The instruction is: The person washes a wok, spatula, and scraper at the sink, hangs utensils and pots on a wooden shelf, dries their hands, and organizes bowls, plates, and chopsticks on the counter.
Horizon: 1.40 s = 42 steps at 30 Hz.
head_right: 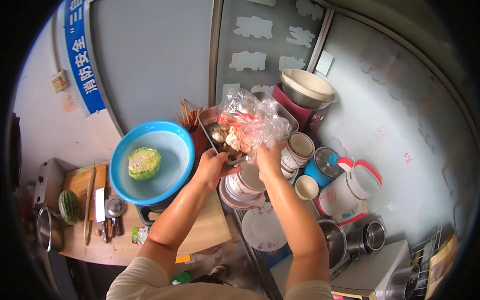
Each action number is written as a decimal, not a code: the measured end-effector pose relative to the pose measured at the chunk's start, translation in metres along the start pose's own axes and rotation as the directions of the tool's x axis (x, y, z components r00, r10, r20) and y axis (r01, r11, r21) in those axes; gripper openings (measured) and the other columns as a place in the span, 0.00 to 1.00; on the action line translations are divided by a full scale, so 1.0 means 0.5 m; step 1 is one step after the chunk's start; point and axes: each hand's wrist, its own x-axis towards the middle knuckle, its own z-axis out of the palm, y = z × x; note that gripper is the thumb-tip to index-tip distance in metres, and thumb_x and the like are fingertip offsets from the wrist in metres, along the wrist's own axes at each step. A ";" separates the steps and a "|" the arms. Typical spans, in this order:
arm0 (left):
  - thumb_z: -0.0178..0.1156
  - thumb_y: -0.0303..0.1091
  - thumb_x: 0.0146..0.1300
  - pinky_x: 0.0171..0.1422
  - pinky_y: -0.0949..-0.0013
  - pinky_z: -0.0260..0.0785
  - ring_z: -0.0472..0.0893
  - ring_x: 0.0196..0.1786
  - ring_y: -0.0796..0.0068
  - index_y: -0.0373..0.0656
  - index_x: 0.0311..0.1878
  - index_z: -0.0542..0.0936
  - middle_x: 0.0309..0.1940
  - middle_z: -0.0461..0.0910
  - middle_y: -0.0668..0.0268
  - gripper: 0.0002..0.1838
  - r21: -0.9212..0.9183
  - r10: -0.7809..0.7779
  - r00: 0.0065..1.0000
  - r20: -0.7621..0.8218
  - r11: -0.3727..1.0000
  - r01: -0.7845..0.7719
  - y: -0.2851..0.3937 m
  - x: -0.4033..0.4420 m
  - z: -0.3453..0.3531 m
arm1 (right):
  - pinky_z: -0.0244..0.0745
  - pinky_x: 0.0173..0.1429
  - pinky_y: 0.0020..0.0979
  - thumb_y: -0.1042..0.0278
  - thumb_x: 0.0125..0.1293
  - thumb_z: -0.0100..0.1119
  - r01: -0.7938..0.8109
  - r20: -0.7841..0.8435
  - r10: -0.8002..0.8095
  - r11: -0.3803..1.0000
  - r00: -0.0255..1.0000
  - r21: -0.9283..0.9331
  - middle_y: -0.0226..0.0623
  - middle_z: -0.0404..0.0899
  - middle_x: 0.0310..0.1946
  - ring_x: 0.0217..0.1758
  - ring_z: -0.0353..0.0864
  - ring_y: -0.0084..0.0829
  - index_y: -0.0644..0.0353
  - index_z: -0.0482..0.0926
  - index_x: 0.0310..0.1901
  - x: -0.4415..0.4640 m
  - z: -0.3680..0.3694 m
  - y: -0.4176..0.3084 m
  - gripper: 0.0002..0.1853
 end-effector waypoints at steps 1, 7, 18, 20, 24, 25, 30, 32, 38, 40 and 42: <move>0.44 0.19 0.55 0.42 0.62 0.81 0.78 0.45 0.59 0.28 0.51 0.63 0.47 0.72 0.52 0.19 0.003 -0.019 1.000 -0.005 1.000 0.019 0.006 -0.043 0.001 | 0.66 0.56 0.36 0.73 0.59 0.51 0.033 -0.002 -0.033 0.999 0.999 -0.015 0.48 0.58 0.60 0.60 0.64 0.37 0.61 0.40 0.66 -0.032 -0.003 0.002 0.38; 0.46 0.23 0.58 0.45 0.60 0.78 0.79 0.44 0.61 0.37 0.57 0.62 0.49 0.73 0.55 0.21 0.025 -0.128 0.987 0.100 0.992 0.126 -0.012 -0.280 -0.077 | 0.59 0.60 0.31 0.76 0.56 0.52 0.051 0.073 -0.050 0.998 0.996 -0.019 0.42 0.61 0.57 0.60 0.63 0.33 0.61 0.53 0.62 -0.281 -0.003 0.003 0.31; 0.45 0.21 0.54 0.53 0.49 0.71 0.76 0.50 0.54 0.36 0.57 0.65 0.51 0.72 0.53 0.24 -0.282 -0.288 0.918 -0.274 0.936 0.210 -0.081 -0.780 -0.247 | 0.59 0.61 0.29 0.77 0.57 0.51 -0.117 0.509 0.133 0.991 0.851 -0.063 0.41 0.62 0.57 0.59 0.62 0.34 0.64 0.59 0.60 -0.663 0.079 0.229 0.27; 0.44 0.19 0.53 0.54 0.46 0.70 0.76 0.51 0.52 0.33 0.57 0.65 0.51 0.71 0.51 0.24 -0.344 -0.293 0.894 -0.338 0.923 0.172 -0.120 -0.842 -0.294 | 0.59 0.61 0.30 0.78 0.57 0.50 -0.125 0.547 0.204 0.976 0.812 -0.178 0.43 0.63 0.56 0.59 0.63 0.36 0.63 0.57 0.61 -0.700 0.090 0.329 0.28; 0.42 0.16 0.51 0.53 0.42 0.69 0.74 0.52 0.49 0.30 0.57 0.64 0.52 0.70 0.49 0.25 -0.462 -0.313 0.845 -0.434 0.882 0.089 -0.174 -0.942 -0.387 | 0.58 0.62 0.32 0.82 0.54 0.50 -0.095 0.596 0.293 0.936 0.748 -0.340 0.46 0.63 0.57 0.61 0.63 0.37 0.60 0.53 0.62 -0.802 0.165 0.397 0.33; 0.42 0.16 0.50 0.53 0.41 0.69 0.74 0.52 0.48 0.30 0.57 0.64 0.52 0.69 0.49 0.26 -0.490 -0.332 0.823 -0.461 0.868 0.076 -0.183 -0.962 -0.413 | 0.58 0.62 0.32 0.84 0.52 0.50 -0.106 0.597 0.324 0.923 0.734 -0.371 0.46 0.63 0.57 0.62 0.62 0.37 0.59 0.51 0.63 -0.837 0.197 0.370 0.35; 0.41 0.15 0.48 0.56 0.40 0.67 0.72 0.55 0.48 0.32 0.59 0.62 0.54 0.68 0.49 0.29 -0.540 -0.351 0.760 -0.547 0.842 0.000 -0.221 -1.046 -0.544 | 0.58 0.63 0.32 0.87 0.49 0.51 0.113 0.736 0.158 0.946 0.658 -0.304 0.45 0.62 0.58 0.62 0.62 0.37 0.58 0.49 0.64 -0.917 0.323 0.448 0.39; 0.41 0.16 0.48 0.58 0.41 0.66 0.71 0.56 0.49 0.34 0.60 0.61 0.56 0.67 0.50 0.30 -0.564 -0.324 0.765 -0.556 0.823 -0.061 -0.228 -1.072 -0.602 | 0.59 0.62 0.31 0.87 0.48 0.52 0.108 0.779 0.167 0.951 0.605 -0.288 0.45 0.62 0.58 0.62 0.63 0.37 0.60 0.48 0.65 -0.937 0.377 0.485 0.40; 0.41 0.17 0.47 0.60 0.42 0.64 0.68 0.59 0.49 0.37 0.62 0.59 0.58 0.65 0.51 0.33 -0.514 -0.232 0.675 -0.700 0.820 -0.252 -0.204 -1.120 -0.740 | 0.64 0.60 0.33 0.82 0.47 0.57 0.228 0.853 0.144 0.929 0.501 -0.290 0.50 0.63 0.60 0.61 0.66 0.38 0.61 0.49 0.66 -0.981 0.563 0.613 0.42; 0.41 0.17 0.47 0.60 0.41 0.63 0.68 0.58 0.48 0.37 0.62 0.58 0.58 0.65 0.50 0.33 -0.536 -0.246 0.623 -0.743 0.775 -0.333 -0.200 -1.121 -0.778 | 0.65 0.60 0.33 0.82 0.47 0.58 0.252 0.870 0.194 0.909 0.453 -0.333 0.50 0.63 0.60 0.62 0.66 0.38 0.61 0.50 0.66 -0.989 0.619 0.609 0.42; 0.42 0.17 0.47 0.60 0.38 0.61 0.68 0.59 0.46 0.37 0.62 0.58 0.58 0.64 0.49 0.33 -0.548 -0.274 0.571 -0.774 0.741 -0.388 -0.201 -1.117 -0.823 | 0.65 0.60 0.34 0.80 0.47 0.60 0.254 0.884 0.245 0.896 0.398 -0.363 0.49 0.61 0.61 0.63 0.64 0.39 0.60 0.49 0.66 -0.991 0.669 0.628 0.44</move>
